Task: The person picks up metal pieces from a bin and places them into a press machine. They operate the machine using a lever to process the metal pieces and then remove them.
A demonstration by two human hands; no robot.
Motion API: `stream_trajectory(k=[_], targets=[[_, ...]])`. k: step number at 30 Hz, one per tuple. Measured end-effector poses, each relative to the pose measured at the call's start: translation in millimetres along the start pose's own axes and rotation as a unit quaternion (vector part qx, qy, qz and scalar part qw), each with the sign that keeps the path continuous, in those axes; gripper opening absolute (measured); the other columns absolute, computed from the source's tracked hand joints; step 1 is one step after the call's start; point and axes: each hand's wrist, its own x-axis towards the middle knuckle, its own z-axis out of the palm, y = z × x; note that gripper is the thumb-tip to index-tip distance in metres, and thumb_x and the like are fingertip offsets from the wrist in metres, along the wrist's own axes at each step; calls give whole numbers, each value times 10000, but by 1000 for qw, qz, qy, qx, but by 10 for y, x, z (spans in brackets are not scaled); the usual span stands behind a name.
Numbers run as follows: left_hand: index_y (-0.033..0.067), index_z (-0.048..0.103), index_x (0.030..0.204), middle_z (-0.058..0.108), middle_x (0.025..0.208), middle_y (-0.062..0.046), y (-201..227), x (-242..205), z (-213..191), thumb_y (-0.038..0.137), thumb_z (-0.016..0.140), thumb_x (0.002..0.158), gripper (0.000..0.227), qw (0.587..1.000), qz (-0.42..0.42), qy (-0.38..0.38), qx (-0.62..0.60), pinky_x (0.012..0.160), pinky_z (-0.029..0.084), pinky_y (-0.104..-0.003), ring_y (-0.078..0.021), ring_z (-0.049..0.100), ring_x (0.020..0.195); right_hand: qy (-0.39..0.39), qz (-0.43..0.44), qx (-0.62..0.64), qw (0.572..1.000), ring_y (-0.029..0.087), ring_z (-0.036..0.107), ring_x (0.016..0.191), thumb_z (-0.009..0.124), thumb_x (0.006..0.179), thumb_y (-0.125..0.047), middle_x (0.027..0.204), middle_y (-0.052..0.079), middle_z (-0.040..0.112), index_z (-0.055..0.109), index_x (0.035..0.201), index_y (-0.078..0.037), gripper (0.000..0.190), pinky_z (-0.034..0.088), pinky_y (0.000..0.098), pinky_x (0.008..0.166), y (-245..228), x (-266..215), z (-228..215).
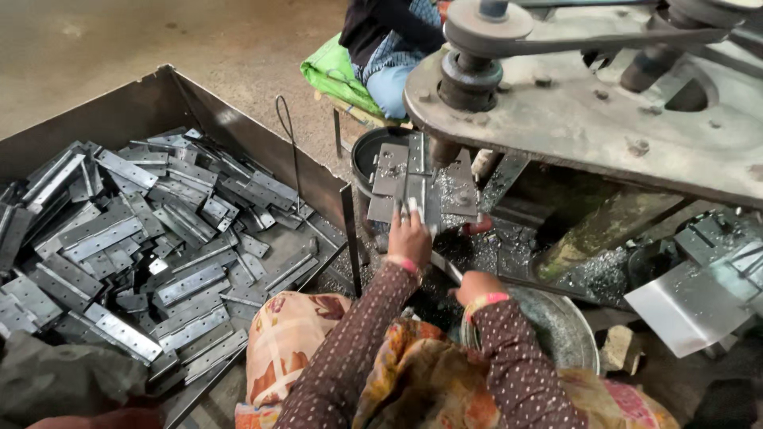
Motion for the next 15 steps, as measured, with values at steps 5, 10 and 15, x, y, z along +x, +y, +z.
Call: stream_trajectory(k=[5,10,15], targets=[[13,725,1094,575,1397,-269,-146,426,181,206,477,1020,323,998,-19,-53,12,1174,293,-563,-318,709,1061,29,-2,5,1000,339,742,943,686,934,-491,1003,172,754,748,1114,-60,471,573,452,852,123,-14,229],[40,750,994,614,1291,-235,-207,393,213,238,468,990,345,1000,-8,-3,-19,1160,294,-580,-324,689,1055,164,-38,107,980,416,697,869,617,940,-490,917,218,737,709,963,-52,449,558,525,779,292,-212,1069],[50,760,970,646,1172,-194,-172,182,150,171,496,976,291,999,-20,11,-43,1176,326,-542,-318,682,1041,112,-12,101,988,395,716,840,611,966,-472,902,202,742,722,981,-38,449,573,511,765,235,-242,987]])
